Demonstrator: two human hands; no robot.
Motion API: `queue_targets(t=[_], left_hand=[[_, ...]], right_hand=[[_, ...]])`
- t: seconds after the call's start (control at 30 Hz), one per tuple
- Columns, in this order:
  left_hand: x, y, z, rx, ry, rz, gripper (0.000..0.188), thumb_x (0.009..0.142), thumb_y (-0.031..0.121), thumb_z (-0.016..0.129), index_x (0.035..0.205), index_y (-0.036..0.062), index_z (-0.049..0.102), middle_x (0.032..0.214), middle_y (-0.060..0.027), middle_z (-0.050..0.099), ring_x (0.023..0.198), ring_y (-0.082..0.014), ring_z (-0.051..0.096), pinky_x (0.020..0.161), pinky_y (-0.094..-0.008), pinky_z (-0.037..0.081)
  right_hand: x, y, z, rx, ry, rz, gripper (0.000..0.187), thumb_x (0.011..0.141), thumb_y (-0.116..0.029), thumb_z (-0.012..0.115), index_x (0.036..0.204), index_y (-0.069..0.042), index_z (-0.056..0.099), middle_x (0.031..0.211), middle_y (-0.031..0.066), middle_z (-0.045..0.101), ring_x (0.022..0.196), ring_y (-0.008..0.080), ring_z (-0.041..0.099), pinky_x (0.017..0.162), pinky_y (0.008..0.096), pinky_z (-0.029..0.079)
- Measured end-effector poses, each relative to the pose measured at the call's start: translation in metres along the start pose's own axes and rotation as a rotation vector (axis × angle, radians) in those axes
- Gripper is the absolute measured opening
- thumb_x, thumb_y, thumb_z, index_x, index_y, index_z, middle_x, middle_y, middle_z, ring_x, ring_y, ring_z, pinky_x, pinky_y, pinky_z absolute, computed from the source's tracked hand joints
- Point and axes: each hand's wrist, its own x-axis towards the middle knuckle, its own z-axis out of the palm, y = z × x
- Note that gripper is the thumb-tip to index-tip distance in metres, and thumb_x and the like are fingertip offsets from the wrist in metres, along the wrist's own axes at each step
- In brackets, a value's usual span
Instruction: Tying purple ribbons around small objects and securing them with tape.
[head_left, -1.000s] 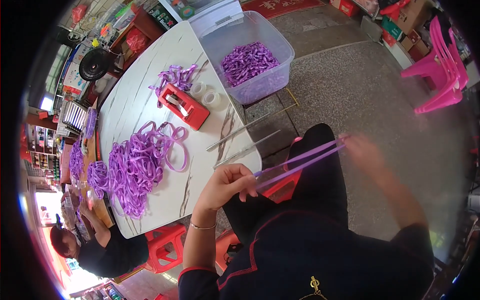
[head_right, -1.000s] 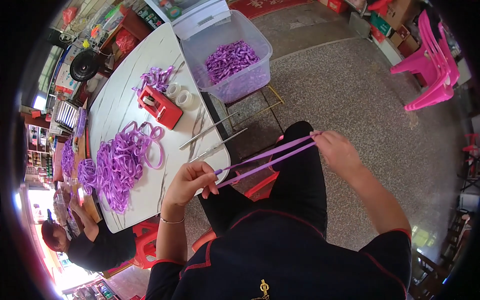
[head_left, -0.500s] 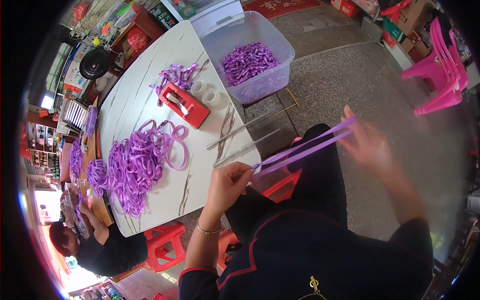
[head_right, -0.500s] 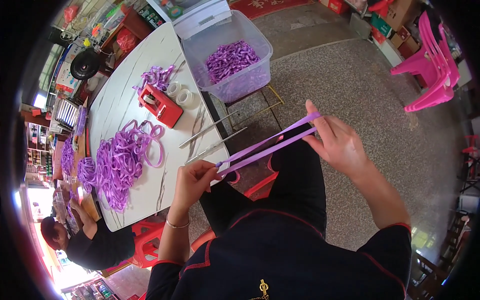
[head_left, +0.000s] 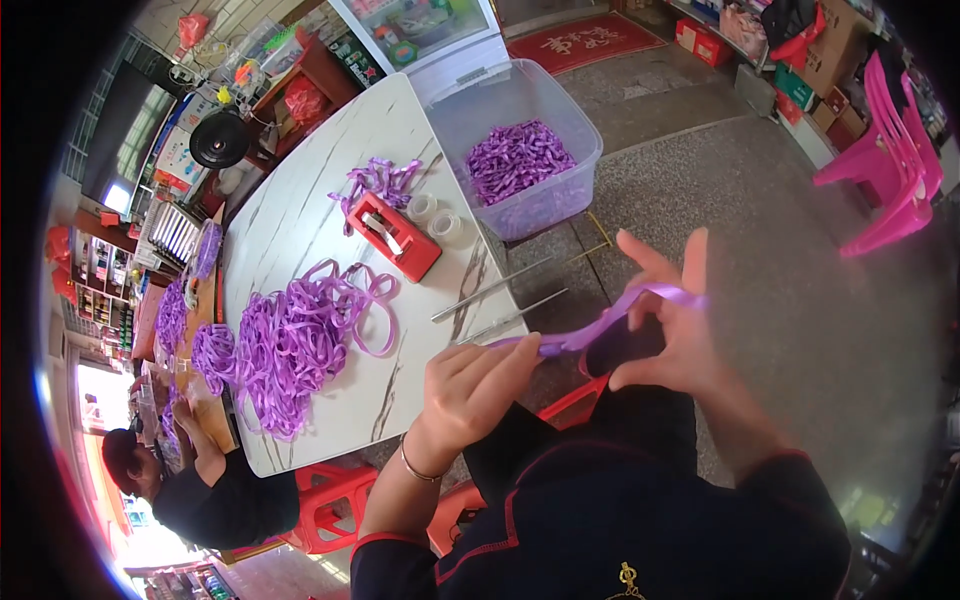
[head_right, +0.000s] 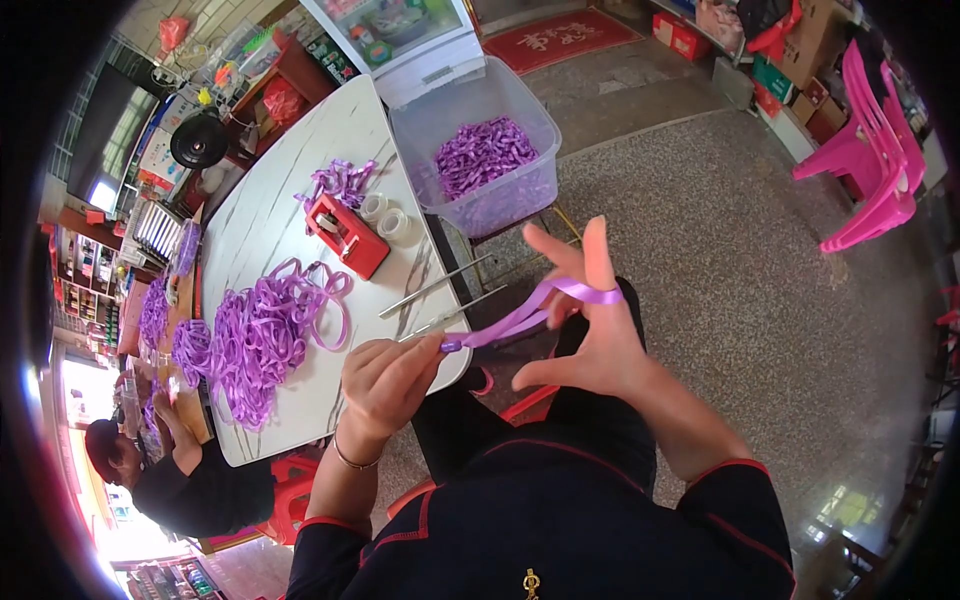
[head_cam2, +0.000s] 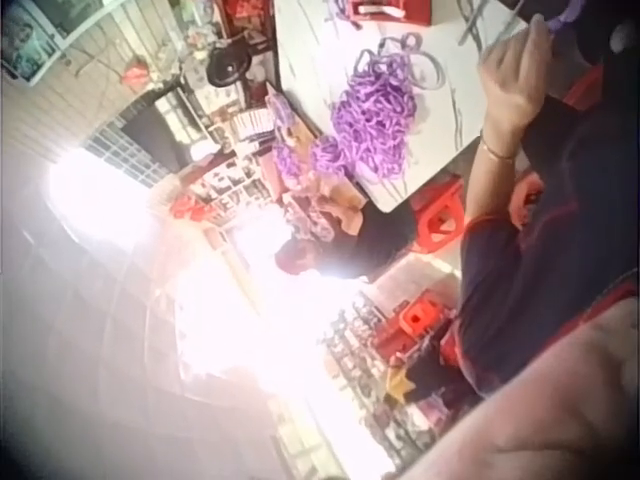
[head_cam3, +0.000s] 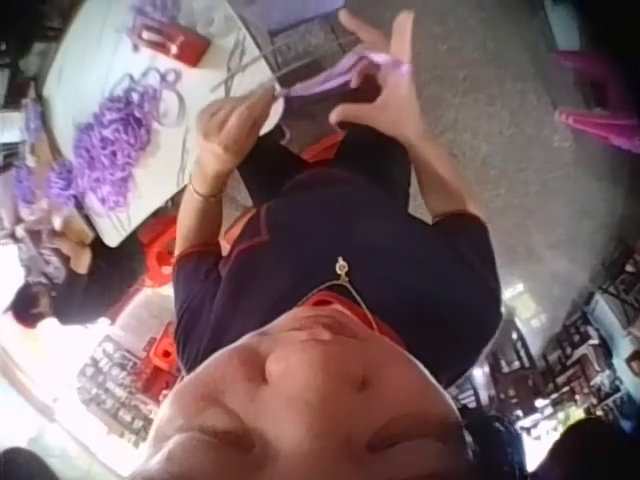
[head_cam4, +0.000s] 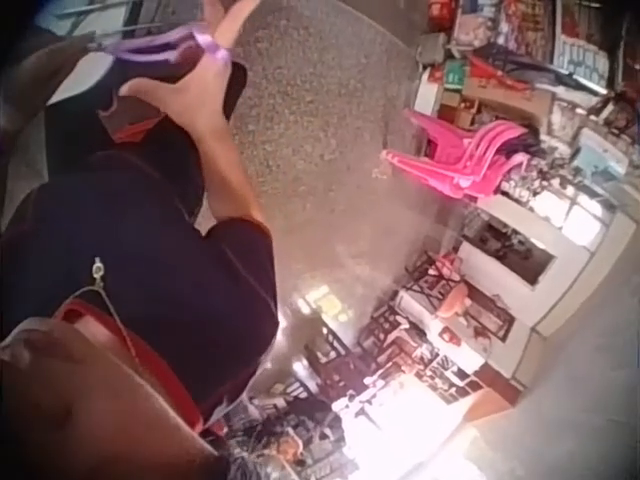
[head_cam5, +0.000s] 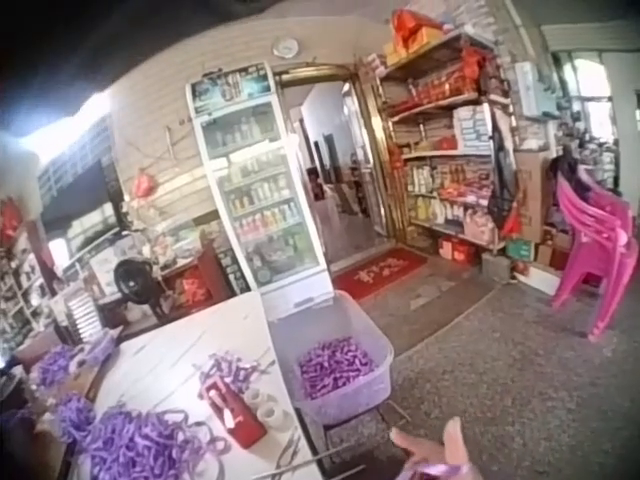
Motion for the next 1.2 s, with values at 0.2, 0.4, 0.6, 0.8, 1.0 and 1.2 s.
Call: queue_targets(t=[0.2,0.4,0.6,0.8,1.0,1.2], left_hand=[[0.023,0.006,-0.026,0.210,-0.020,0.201,0.027,0.070,0.005,0.071,0.094,-0.0027,0.061,0.074,-0.0081,0.065,0.050,-0.0125,0.054,0.045,-0.0235,0.041],[0.026,0.002,-0.036,0.271,-0.061,0.270,0.032,0.070,0.006,0.071,0.097,-0.0052,0.059,0.077,-0.0095,0.065,0.051,-0.0109,0.054,0.044,-0.0216,0.038],[0.024,-0.004,-0.033,0.279,-0.056,0.306,0.028,0.070,0.006,0.070,0.093,-0.0053,0.061,0.076,-0.0098,0.065,0.049,-0.0095,0.052,0.041,-0.0202,0.036],[0.026,-0.004,-0.035,0.191,-0.171,0.202,0.023,0.073,0.004,0.069,0.092,-0.0057,0.061,0.074,-0.0096,0.065,0.047,-0.0084,0.052,0.040,-0.0188,0.036],[0.025,0.002,-0.030,-1.351,-0.348,-1.072,0.007,0.083,0.002,0.060,0.084,-0.0051,0.060,0.064,-0.0126,0.064,0.037,-0.0065,0.048,0.034,-0.0165,0.034],[0.023,0.002,-0.028,-0.742,-0.294,-0.639,0.010,0.080,0.002,0.063,0.087,-0.0036,0.061,0.067,-0.0093,0.064,0.045,-0.0107,0.056,0.040,-0.0194,0.041]], right_hand=[[0.022,0.006,0.016,0.192,0.021,-0.295,0.140,0.046,-0.041,0.087,0.143,-0.014,-0.010,0.130,0.0166,0.040,0.102,0.0186,0.044,0.089,0.0341,0.032],[0.038,-0.021,0.024,0.361,-0.132,0.076,0.094,0.058,-0.038,0.083,0.130,0.002,0.036,0.116,0.0107,0.049,0.110,0.0182,0.045,0.091,0.0298,0.031],[0.040,-0.048,0.029,0.135,-0.247,0.335,0.028,0.071,-0.010,0.073,0.097,-0.005,0.063,0.087,0.0039,0.062,0.075,0.0105,0.059,0.064,0.0244,0.044],[0.041,-0.044,0.029,-0.068,-0.188,0.141,0.015,0.073,-0.003,0.068,0.086,-0.005,0.064,0.079,0.0039,0.063,0.069,0.0112,0.059,0.058,0.0224,0.044],[0.053,-0.032,0.019,-0.671,-0.110,-0.975,0.022,0.062,-0.009,0.070,0.082,-0.011,0.064,0.087,0.0022,0.064,0.065,0.0118,0.058,0.052,0.0234,0.042],[0.038,-0.036,0.020,-0.281,-0.198,-0.120,0.025,0.064,-0.012,0.075,0.086,-0.008,0.062,0.089,0.0042,0.064,0.066,0.0127,0.058,0.055,0.0254,0.044]])
